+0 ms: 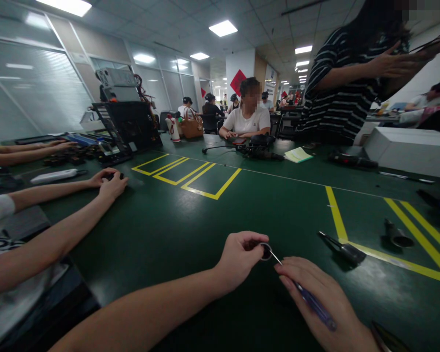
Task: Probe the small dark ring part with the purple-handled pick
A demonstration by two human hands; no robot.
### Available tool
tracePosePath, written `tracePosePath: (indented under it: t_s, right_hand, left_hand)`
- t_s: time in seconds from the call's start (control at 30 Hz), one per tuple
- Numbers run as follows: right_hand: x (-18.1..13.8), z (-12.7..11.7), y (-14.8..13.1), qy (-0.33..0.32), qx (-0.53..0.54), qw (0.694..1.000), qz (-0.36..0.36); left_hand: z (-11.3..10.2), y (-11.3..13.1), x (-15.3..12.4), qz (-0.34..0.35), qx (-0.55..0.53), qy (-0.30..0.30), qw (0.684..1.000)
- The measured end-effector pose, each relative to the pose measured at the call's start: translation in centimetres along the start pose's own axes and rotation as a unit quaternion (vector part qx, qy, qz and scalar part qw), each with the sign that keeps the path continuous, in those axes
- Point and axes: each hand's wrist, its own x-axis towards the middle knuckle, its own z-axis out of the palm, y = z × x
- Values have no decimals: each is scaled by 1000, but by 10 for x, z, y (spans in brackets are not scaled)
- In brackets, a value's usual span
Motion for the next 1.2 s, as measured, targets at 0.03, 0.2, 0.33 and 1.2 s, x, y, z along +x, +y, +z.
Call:
tracePosePath:
  t_s: [0.03, 0.2, 0.33, 1.2]
  right_hand:
    - [1, -1, -1, 0, 0, 1000, -5]
    - [2, -3, -4, -11, 0, 1000, -17]
    - [1, -3, -4, 23, 7, 999, -34]
    - [1, -14, -9, 148, -36, 982, -111]
  left_hand:
    - [0, -1, 1, 4, 3, 0, 1000]
    - [-2, -7, 3, 19, 14, -12, 1000]
    - [-2, -7, 4, 26, 32, -20, 999]
    - [49, -23, 64, 170, 354, -147, 908]
